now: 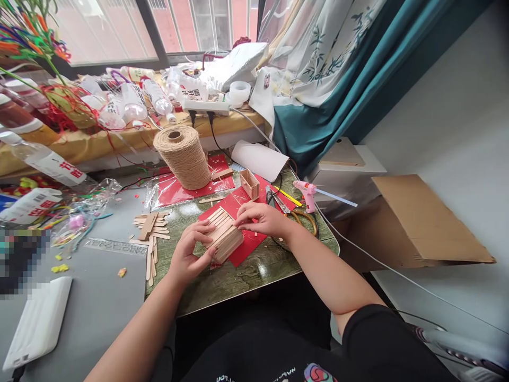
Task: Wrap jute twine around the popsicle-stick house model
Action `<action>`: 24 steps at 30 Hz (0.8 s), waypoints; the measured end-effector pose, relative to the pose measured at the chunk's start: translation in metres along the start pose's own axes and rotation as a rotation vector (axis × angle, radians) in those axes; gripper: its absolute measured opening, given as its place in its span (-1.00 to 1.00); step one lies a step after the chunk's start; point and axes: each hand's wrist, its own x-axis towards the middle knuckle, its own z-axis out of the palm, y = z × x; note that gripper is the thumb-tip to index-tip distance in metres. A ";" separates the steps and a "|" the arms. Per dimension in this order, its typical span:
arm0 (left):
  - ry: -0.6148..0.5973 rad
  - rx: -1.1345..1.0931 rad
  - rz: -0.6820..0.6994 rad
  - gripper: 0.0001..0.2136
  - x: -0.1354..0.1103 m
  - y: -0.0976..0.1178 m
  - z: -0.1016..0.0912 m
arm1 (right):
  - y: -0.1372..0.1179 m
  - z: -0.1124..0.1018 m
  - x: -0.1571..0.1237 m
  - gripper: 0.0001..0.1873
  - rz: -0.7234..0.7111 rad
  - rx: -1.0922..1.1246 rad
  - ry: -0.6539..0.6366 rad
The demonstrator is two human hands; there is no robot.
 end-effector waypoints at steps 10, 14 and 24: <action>-0.005 0.002 -0.004 -0.88 -0.001 -0.003 0.000 | 0.006 -0.006 0.002 -0.80 0.033 0.108 -0.017; 0.003 -0.037 -0.007 -0.86 -0.002 -0.006 0.000 | 0.006 0.001 0.001 -0.84 0.074 0.160 0.057; 0.016 -0.061 0.014 -0.82 -0.002 -0.003 0.003 | 0.010 0.009 -0.003 -0.87 0.204 0.310 0.090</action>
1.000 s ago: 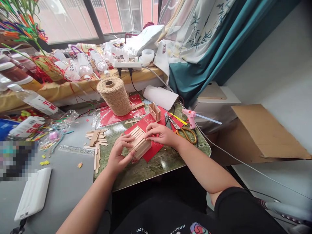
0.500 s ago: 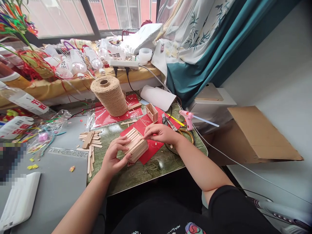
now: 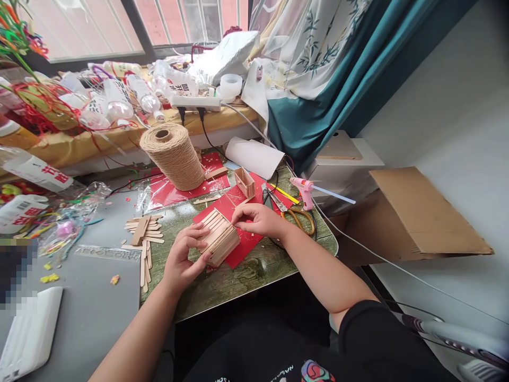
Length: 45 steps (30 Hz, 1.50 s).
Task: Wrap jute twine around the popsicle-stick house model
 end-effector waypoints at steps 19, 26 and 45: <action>0.000 0.028 0.000 -0.82 -0.002 -0.001 0.000 | -0.011 0.001 -0.007 -0.90 -0.041 -0.037 0.007; 0.006 0.034 0.015 -0.81 -0.001 0.000 -0.001 | -0.010 0.002 -0.003 -0.94 -0.100 -0.075 0.066; 0.001 0.045 0.020 -0.82 0.001 0.003 0.000 | -0.003 -0.002 -0.003 -0.89 -0.107 -0.104 0.021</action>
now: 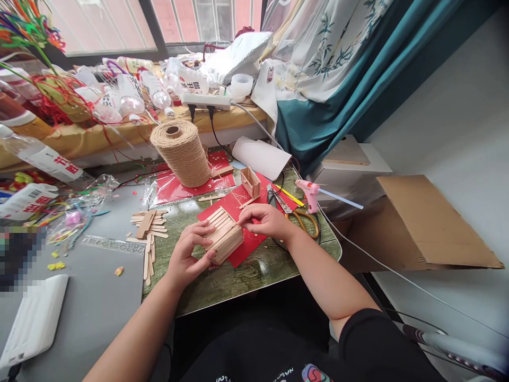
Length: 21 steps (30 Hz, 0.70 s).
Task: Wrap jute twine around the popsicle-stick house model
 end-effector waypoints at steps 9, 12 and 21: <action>-0.007 0.020 -0.007 -0.84 -0.001 -0.002 -0.001 | 0.004 0.004 -0.004 -0.84 0.083 0.129 0.000; 0.000 0.013 -0.017 -0.84 -0.002 -0.002 0.000 | 0.006 0.005 -0.004 -0.85 0.099 0.141 0.023; -0.001 0.000 -0.012 -0.84 -0.001 -0.002 -0.001 | 0.006 0.010 -0.002 -0.87 0.131 0.148 0.071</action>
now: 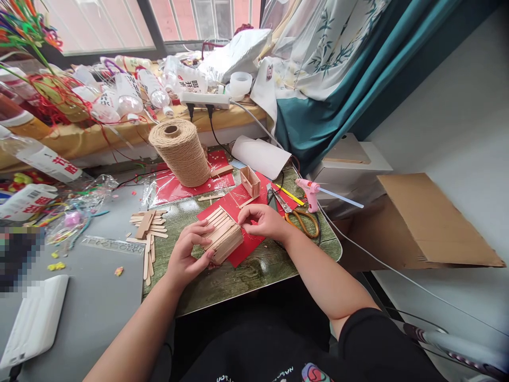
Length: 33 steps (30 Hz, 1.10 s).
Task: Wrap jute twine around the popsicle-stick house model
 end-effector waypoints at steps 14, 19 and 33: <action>-0.014 -0.004 -0.014 -0.85 -0.001 -0.001 0.000 | -0.002 0.003 0.000 -0.90 -0.056 -0.007 0.014; -0.007 0.004 -0.006 -0.85 0.000 0.000 0.000 | -0.004 -0.001 0.000 -0.90 -0.087 -0.056 -0.014; -0.021 -0.006 0.013 -0.81 0.001 0.000 0.000 | -0.006 -0.006 0.002 -0.84 -0.125 -0.088 -0.062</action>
